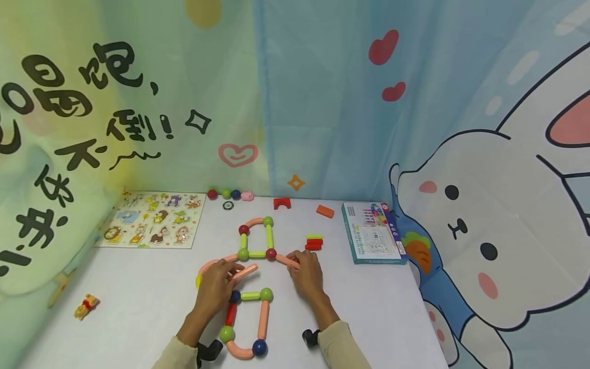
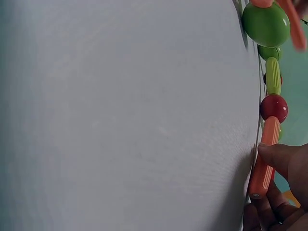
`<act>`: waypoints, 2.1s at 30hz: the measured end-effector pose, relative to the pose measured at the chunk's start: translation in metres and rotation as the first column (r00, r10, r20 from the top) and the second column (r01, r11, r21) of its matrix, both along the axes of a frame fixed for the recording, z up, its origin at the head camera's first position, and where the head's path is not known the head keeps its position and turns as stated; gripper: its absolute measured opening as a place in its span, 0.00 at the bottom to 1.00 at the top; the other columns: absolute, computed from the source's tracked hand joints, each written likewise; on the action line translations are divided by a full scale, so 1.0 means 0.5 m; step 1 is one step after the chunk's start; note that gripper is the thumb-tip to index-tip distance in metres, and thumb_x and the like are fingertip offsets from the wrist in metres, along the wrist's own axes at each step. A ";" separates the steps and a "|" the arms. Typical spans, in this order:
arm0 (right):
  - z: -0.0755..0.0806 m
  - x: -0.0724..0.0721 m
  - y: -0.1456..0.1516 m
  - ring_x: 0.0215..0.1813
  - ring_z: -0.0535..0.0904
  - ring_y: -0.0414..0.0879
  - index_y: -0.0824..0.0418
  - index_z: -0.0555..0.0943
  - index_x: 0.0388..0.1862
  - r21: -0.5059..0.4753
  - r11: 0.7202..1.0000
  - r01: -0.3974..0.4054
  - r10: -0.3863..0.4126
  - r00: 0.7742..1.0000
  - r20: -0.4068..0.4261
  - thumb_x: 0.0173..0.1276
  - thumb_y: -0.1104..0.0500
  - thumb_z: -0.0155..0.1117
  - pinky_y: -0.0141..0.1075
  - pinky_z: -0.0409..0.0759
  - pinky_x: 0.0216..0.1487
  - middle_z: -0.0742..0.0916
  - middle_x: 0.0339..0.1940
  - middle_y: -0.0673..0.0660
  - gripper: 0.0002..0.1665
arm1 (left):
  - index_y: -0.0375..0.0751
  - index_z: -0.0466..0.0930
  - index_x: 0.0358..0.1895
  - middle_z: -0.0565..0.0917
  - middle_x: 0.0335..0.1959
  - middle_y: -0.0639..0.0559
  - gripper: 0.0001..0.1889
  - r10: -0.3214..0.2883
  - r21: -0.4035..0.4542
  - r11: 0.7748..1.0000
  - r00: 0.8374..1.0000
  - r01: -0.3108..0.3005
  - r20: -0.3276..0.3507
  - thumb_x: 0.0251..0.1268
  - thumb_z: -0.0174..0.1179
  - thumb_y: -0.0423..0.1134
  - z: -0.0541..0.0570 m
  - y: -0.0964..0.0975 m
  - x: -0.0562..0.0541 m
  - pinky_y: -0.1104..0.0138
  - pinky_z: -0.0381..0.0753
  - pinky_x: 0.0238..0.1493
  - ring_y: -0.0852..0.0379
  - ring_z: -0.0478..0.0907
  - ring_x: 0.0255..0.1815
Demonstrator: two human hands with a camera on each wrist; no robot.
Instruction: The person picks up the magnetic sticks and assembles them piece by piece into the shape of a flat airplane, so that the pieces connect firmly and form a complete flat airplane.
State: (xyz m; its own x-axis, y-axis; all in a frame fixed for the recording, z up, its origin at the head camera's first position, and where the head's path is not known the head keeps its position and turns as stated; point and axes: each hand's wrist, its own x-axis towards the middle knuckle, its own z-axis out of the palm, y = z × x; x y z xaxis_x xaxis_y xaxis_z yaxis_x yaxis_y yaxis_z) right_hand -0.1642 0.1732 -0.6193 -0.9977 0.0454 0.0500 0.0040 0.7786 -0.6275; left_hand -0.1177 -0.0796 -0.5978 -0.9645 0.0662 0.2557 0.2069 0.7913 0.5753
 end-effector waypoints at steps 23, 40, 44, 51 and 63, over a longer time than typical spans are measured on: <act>0.022 0.025 0.001 0.53 0.80 0.50 0.52 0.91 0.53 0.057 0.994 -0.091 0.100 0.979 -0.175 0.67 0.59 0.78 0.48 0.82 0.57 0.88 0.48 0.55 0.15 | 0.50 0.88 0.51 0.88 0.44 0.53 0.17 -0.242 -0.011 0.970 0.963 0.245 0.116 0.60 0.79 0.37 -0.027 0.083 -0.055 0.60 0.84 0.49 0.56 0.82 0.45; 0.037 0.053 -0.015 0.61 0.82 0.52 0.52 0.89 0.56 0.243 0.869 -0.432 0.454 0.890 -0.044 0.67 0.59 0.78 0.52 0.80 0.67 0.88 0.53 0.53 0.18 | 0.54 0.84 0.45 0.81 0.34 0.58 0.18 -0.123 -0.150 0.980 0.991 0.130 0.049 0.57 0.80 0.53 -0.027 0.119 0.042 0.63 0.65 0.41 0.59 0.72 0.35; 0.035 0.061 0.007 0.56 0.80 0.48 0.49 0.89 0.53 0.231 0.889 -0.396 0.408 0.913 -0.005 0.69 0.60 0.76 0.47 0.82 0.62 0.86 0.48 0.49 0.15 | 0.54 0.85 0.43 0.83 0.34 0.57 0.17 -0.082 -0.156 0.984 0.995 0.091 0.065 0.57 0.79 0.54 -0.028 0.124 0.044 0.64 0.63 0.39 0.58 0.75 0.35; 0.035 0.073 0.030 0.53 0.75 0.43 0.44 0.92 0.50 0.185 0.909 -0.373 0.378 0.926 0.013 0.69 0.62 0.76 0.46 0.77 0.59 0.85 0.46 0.45 0.15 | 0.53 0.85 0.43 0.83 0.33 0.56 0.16 -0.063 -0.138 0.988 0.994 0.075 0.088 0.59 0.78 0.52 -0.030 0.130 0.045 0.64 0.61 0.39 0.57 0.74 0.34; 0.024 0.074 0.017 0.56 0.77 0.41 0.45 0.93 0.49 0.156 0.890 -0.428 0.440 0.897 -0.050 0.66 0.60 0.78 0.48 0.78 0.62 0.87 0.46 0.44 0.14 | 0.56 0.88 0.45 0.81 0.34 0.55 0.13 -0.069 -0.172 0.981 0.990 0.090 0.121 0.63 0.75 0.53 -0.033 0.127 0.048 0.62 0.63 0.41 0.57 0.72 0.35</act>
